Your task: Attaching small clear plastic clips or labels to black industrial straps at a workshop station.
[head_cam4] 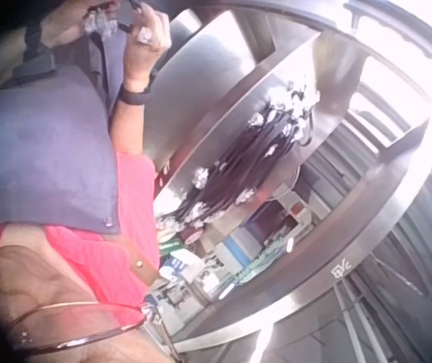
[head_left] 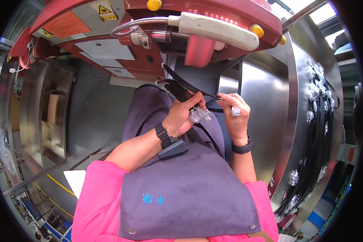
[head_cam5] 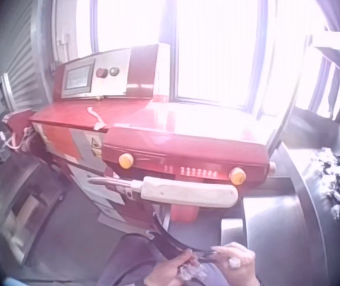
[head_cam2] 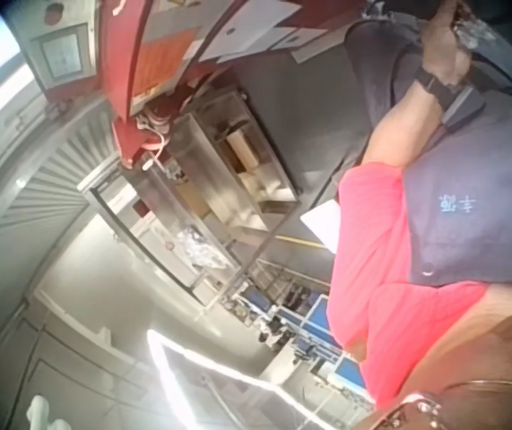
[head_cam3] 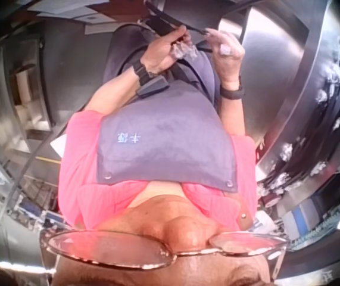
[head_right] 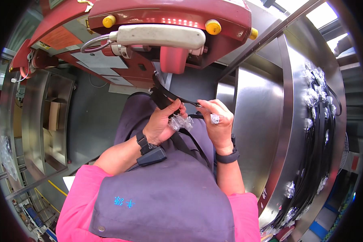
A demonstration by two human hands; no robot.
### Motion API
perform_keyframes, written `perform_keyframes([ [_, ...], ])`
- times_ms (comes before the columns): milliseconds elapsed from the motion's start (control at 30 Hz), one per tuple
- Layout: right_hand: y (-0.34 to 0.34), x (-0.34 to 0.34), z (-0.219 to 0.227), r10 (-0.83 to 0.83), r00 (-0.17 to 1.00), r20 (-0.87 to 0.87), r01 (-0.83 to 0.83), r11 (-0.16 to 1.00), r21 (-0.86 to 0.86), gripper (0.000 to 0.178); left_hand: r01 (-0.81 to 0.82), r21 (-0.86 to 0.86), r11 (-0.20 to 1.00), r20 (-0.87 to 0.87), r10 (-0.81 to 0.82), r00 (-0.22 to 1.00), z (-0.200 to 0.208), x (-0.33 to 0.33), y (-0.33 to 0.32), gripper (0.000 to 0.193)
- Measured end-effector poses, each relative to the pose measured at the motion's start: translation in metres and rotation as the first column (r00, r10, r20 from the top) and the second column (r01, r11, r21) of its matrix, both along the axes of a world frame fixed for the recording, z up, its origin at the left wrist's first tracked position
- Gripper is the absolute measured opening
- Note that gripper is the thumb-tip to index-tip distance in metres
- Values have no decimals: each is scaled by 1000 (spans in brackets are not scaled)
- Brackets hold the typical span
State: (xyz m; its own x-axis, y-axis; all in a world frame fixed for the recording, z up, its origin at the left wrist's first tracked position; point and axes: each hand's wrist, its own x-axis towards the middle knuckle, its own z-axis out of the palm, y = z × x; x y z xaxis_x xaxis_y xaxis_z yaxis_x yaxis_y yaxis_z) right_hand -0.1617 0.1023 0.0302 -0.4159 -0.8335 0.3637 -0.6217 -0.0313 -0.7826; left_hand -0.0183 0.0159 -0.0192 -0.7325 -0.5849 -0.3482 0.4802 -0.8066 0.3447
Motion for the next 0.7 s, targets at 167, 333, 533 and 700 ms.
perform_keyframes([
  [167,-2,0,0,3,999,-41,-4,999,-33,22,10,-9,1000,13,-10,1000,1,0,-1,11],
  [333,-7,-2,-1,-10,1000,7,10,1000,7,15,41,8,999,53,-41,998,8,1,-6,18],
  [533,-29,4,2,-27,936,351,25,1000,11,10,-56,66,996,57,53,997,18,-3,-13,22],
  [700,-46,6,11,-46,918,395,18,997,74,11,-83,95,992,23,81,996,23,-3,-21,18],
])
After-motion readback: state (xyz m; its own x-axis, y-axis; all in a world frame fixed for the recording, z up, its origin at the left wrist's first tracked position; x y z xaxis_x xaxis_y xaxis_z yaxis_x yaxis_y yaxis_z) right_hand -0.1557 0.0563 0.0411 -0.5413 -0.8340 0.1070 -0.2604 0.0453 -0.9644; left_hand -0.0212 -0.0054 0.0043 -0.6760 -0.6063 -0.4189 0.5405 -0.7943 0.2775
